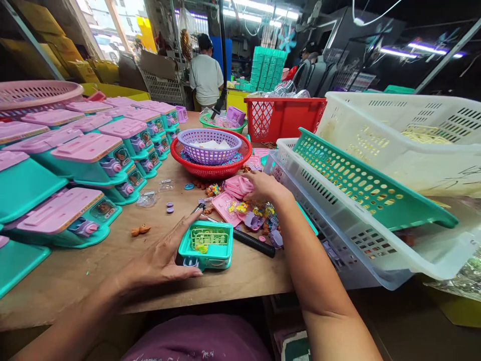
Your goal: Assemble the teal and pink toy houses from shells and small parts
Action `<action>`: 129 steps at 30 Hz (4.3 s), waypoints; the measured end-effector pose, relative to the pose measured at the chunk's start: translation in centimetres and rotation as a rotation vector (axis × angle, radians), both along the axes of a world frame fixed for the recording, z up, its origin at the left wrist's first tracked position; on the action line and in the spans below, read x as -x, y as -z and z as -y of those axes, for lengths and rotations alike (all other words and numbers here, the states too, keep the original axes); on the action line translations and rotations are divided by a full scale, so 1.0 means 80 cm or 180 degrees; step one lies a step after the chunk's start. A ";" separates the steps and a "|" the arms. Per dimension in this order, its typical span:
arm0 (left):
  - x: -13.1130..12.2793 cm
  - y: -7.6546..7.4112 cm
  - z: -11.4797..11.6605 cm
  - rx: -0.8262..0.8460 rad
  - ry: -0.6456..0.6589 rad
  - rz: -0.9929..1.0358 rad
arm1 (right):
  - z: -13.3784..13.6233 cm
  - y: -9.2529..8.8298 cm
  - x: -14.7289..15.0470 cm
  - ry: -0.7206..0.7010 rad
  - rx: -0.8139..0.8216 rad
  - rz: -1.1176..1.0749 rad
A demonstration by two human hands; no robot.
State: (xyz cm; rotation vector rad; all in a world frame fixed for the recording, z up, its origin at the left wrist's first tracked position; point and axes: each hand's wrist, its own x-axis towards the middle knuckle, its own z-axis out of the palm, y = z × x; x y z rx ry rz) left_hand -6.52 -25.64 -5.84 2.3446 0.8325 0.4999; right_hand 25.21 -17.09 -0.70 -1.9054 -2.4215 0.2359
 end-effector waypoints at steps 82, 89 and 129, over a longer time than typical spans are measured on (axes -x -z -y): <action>-0.008 0.041 0.016 0.1384 -0.0346 0.1397 | 0.176 0.031 0.136 -0.1115 -0.0551 -0.1619; -0.008 0.040 0.022 0.1248 -0.0310 0.1287 | 0.172 -0.004 0.121 0.0097 -0.1466 -0.1665; -0.012 0.053 0.022 0.0882 -0.0733 0.1099 | 0.130 -0.023 0.127 -0.0686 0.0111 0.0277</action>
